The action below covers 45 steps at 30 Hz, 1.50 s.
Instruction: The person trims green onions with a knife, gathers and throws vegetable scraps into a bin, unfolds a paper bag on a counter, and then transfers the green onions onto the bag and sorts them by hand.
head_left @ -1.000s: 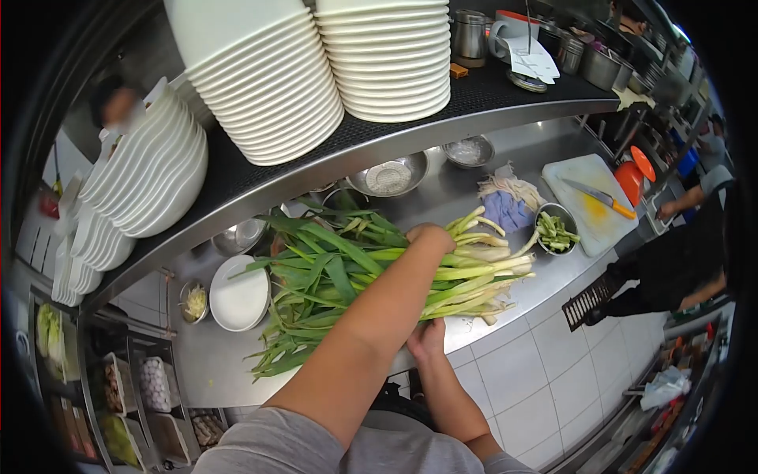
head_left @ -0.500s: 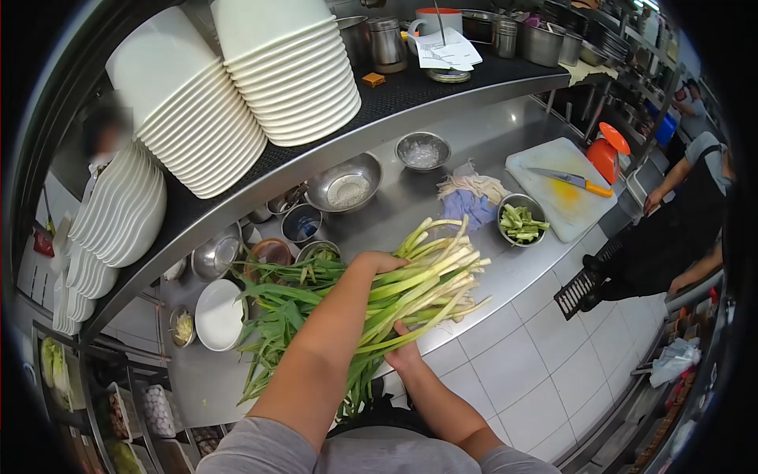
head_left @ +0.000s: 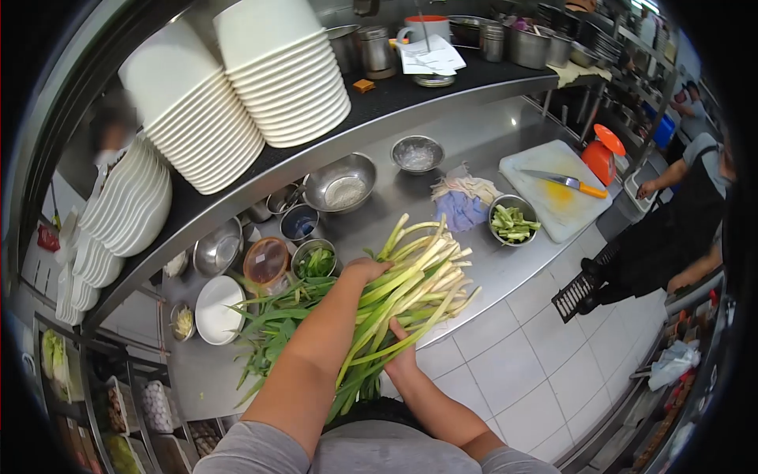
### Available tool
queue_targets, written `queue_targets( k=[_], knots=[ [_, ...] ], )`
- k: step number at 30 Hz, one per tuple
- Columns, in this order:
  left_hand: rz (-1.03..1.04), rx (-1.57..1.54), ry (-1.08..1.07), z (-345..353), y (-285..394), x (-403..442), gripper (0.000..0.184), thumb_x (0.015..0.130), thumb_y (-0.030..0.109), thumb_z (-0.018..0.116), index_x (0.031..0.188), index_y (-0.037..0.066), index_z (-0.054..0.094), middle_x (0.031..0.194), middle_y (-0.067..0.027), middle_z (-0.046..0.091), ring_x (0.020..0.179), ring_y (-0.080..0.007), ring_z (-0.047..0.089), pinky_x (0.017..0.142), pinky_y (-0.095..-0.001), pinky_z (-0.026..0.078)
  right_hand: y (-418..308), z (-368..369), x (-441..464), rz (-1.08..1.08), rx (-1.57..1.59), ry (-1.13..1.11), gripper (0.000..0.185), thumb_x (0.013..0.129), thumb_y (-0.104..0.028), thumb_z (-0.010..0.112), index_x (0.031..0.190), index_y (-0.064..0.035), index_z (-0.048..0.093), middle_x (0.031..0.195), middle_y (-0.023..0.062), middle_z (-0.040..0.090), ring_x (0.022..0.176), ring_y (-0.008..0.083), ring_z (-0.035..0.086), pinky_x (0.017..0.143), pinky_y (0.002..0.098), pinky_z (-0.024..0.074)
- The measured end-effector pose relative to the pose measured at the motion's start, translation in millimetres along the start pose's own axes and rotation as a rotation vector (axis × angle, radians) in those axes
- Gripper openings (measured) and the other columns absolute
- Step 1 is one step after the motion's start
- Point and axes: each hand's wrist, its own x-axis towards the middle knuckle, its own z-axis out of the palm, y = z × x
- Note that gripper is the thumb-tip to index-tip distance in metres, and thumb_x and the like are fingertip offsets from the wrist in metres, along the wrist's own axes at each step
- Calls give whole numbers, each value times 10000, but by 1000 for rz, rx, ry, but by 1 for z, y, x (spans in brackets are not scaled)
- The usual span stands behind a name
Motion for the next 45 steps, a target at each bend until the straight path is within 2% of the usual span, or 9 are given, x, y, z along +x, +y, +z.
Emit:
queue_targets(
  k=[9,11,15,19,21,25,27,35,45],
  knots=[
    [0,-79,10,-4,-10,2,1014,793,736,527,1439,-30,369,1488,-234,367,1377,-332,375,1117,-361,304,-26,26,35,-37,43,299,375,895,-88,545,1234,65,497,1145,192,586,979,314,610,822,438,532],
    [127,-596,-114,-17,-7,-8,1156,778,754,549,1524,0,89,1573,-220,171,1448,-312,222,1153,-363,236,-5,-4,80,-13,-401,371,465,893,-149,546,1279,91,447,1234,214,546,1034,340,591,851,415,526],
    [400,-246,-287,-38,2,-63,1287,726,704,674,1520,25,-78,1555,-293,121,1453,-339,183,1165,-384,201,-9,-10,101,-27,-735,506,566,887,-210,566,1331,97,395,1321,245,486,1060,358,582,856,409,522],
    [351,29,-124,-9,15,-66,1448,569,723,767,1518,10,-63,1495,-381,176,1423,-425,220,1153,-391,238,-29,17,83,96,-492,548,631,865,-225,595,1356,102,371,1367,238,459,1242,337,451,965,419,453],
    [346,26,-110,-11,11,-55,1474,544,746,757,1513,-7,-59,1494,-371,198,1407,-420,265,1146,-383,259,-39,3,77,224,-604,161,645,850,-247,635,1355,73,394,1370,199,474,1309,312,384,1048,420,370],
    [299,-17,-191,-20,3,-27,1496,555,680,803,1487,-57,-105,1505,-342,211,1417,-372,276,1142,-369,268,-78,36,-13,63,-358,233,614,882,-353,620,1360,-2,458,1342,204,490,1240,311,456,1046,429,343],
    [306,-113,-275,-24,-3,-15,1494,563,662,812,1480,-69,-114,1513,-328,209,1418,-355,280,1140,-363,273,-74,29,-20,175,-316,280,770,872,-474,635,1447,-47,351,1443,171,388,1363,297,300,1146,430,161],
    [274,-265,-599,-32,-9,28,1425,575,622,839,1510,-35,-14,1522,-259,258,1399,-305,323,1140,-360,272,-35,8,52,161,-23,-72,573,893,-280,685,1356,-28,460,1315,142,543,1177,291,536,1017,429,421],
    [406,-203,-515,12,9,-64,1316,673,592,786,1490,-85,7,1499,-294,275,1405,-305,304,1140,-343,265,-19,-49,-16,194,61,-128,571,927,-318,606,1393,-45,420,1362,137,512,1243,311,494,1075,459,372]
  ],
)
